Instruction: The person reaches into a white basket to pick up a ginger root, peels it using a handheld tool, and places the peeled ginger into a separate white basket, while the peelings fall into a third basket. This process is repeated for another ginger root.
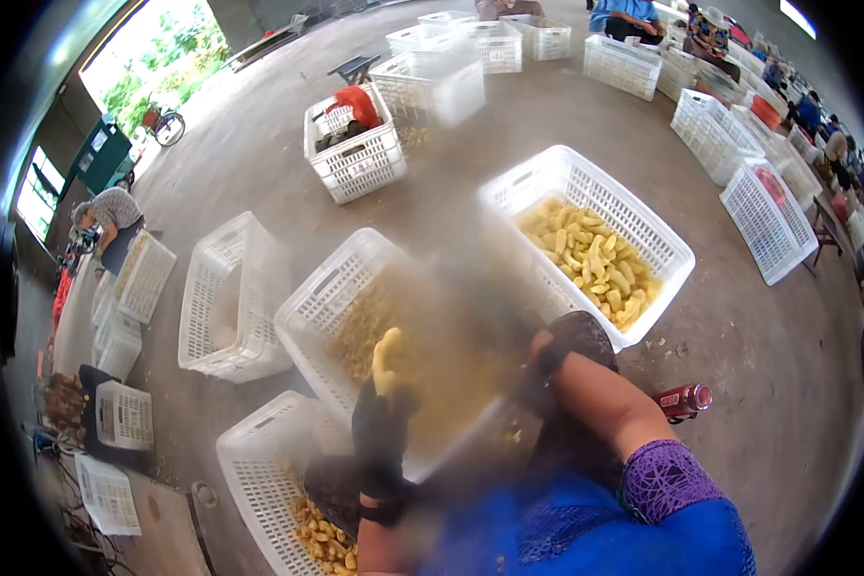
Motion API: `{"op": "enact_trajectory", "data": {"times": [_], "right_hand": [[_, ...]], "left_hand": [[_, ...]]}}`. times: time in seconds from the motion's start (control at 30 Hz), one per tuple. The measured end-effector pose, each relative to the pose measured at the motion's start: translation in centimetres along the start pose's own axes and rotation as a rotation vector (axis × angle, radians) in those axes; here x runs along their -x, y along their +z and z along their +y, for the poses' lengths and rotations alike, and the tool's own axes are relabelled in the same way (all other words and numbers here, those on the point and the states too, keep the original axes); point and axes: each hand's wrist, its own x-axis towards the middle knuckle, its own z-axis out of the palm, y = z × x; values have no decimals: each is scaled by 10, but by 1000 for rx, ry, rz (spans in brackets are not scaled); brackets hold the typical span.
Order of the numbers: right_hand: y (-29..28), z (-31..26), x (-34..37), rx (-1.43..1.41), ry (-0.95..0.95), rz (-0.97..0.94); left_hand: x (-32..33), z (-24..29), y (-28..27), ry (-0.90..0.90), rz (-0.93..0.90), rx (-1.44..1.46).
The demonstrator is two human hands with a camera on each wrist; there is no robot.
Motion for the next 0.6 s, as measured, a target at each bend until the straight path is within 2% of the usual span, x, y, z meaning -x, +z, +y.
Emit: {"op": "enact_trajectory", "data": {"times": [0.07, 0.1, 0.17, 0.2, 0.23, 0.27, 0.3, 0.33, 0.4, 0.43, 0.47, 0.5, 0.53, 0.57, 0.6], "right_hand": [[10, 16, 2, 40, 30, -48], [13, 26, -1, 62, 37, -69], [13, 39, -14, 113, 44, -109], [12, 46, -19, 138, 51, -132], [0, 9, -31, 400, 78, 68], [7, -1, -33, 404, 75, 72], [15, -10, -33, 326, 112, 83], [23, -19, -31, 245, 151, 91], [37, -34, -20, 83, 245, 108], [40, -38, -13, 6, 293, 121], [47, -32, -3, 13, 298, 126], [50, -26, -1, 111, 309, -10], [54, -20, 2, 206, 317, -150], [56, -18, 9, 207, 317, -153], [43, -33, 0, -282, 617, -120]], "left_hand": [[-3, -14, -5, 154, -60, -355], [-4, -14, -3, 168, -62, -356], [-4, -2, 13, 101, 109, -645], [-6, -17, 17, 115, 108, -641], [-8, -45, 19, 354, 146, -1036], [-11, -60, 22, 598, 187, -1428], [-7, -22, 32, 49, 39, -775], [-11, -34, 31, 50, 39, -775], [-19, -70, 26, 669, -80, -1318], [-19, -70, 28, 675, -91, -1316], [-20, -69, 29, 528, -94, -1155], [-21, -60, 32, 382, -93, -989], [-19, -51, 35, 384, -94, -985], [-15, -42, 37, 278, -74, -864], [-12, -35, 37, 171, -54, -742]]}}
